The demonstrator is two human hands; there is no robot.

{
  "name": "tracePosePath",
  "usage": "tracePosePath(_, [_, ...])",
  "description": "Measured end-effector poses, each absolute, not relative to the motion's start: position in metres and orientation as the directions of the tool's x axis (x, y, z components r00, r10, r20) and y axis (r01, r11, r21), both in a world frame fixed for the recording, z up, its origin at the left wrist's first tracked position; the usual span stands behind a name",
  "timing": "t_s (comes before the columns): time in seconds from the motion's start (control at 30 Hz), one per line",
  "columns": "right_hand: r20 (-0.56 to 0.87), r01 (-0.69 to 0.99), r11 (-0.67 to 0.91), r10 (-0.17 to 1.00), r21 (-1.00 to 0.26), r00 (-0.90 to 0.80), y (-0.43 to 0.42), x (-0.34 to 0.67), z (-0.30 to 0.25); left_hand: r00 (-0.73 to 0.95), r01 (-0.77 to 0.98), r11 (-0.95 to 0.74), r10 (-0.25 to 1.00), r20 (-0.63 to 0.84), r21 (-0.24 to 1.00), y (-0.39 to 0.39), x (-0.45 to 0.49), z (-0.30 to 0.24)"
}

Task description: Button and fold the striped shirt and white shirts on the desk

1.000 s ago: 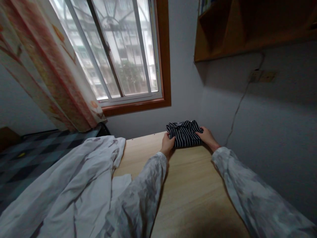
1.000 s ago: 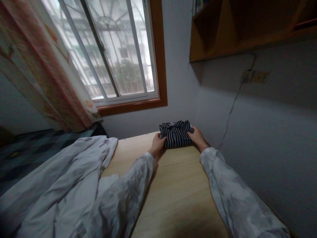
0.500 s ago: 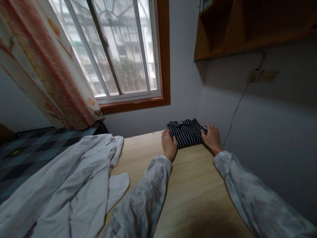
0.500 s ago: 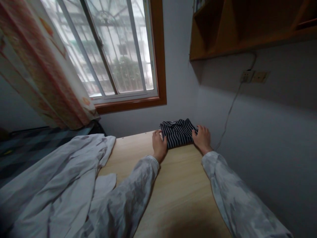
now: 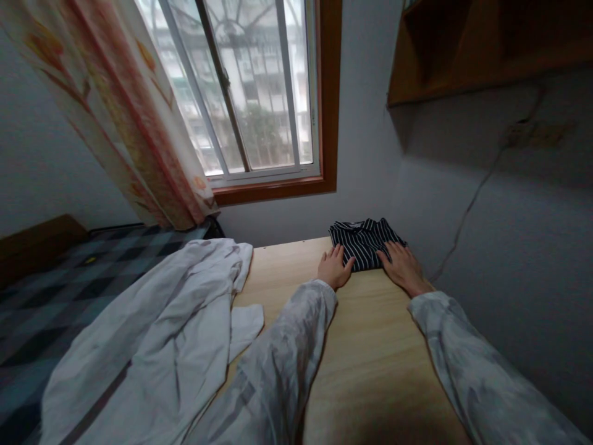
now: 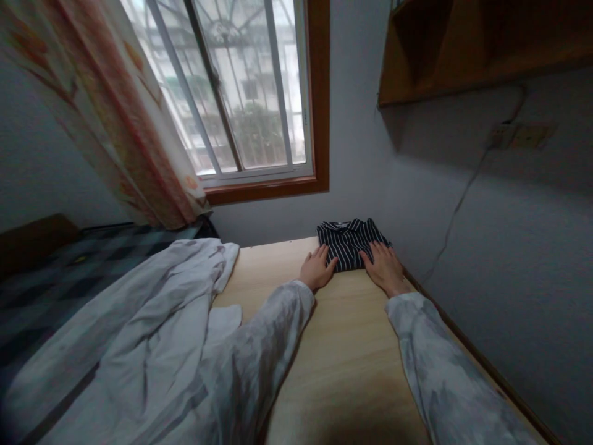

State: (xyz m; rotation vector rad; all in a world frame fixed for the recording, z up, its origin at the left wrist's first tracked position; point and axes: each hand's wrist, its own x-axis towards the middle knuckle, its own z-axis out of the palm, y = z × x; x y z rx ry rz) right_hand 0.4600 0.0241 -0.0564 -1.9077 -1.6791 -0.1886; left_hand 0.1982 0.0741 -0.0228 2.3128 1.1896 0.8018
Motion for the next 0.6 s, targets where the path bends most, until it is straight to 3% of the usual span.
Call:
tracePosePath(0.13, [0.523,0.953,-0.059,0.825,-0.298,0.215,0.012,0.459,-0.058,0.498,0.614,-0.537,0.832,0.245,0.578,0.063,0.172,-0.022])
tracePosePath(0.33, [0.659,0.975,0.111,0.751,-0.191,0.044,-0.017,0.431,-0.052,0.596,0.664,-0.603,0.784,0.173,0.443,0.025,0.116,-0.006])
tracePosePath(0.4, [0.674,0.971,0.183,0.738,-0.155,-0.031,-0.027,0.414,-0.05,0.561,0.67,-0.569,0.809,0.176,0.477,0.012,0.085,0.006])
tracePosePath(0.53, [0.641,0.943,0.319,0.744,-0.092,-0.189,-0.044,0.378,-0.046,0.428,0.632,-0.536,0.844,0.324,0.56,-0.005,-0.007,0.042])
tracePosePath(0.6, [0.618,0.927,0.368,0.747,-0.077,-0.245,-0.051,0.365,-0.044,0.266,0.627,-0.481,0.871,0.412,0.613,-0.009,-0.066,0.065])
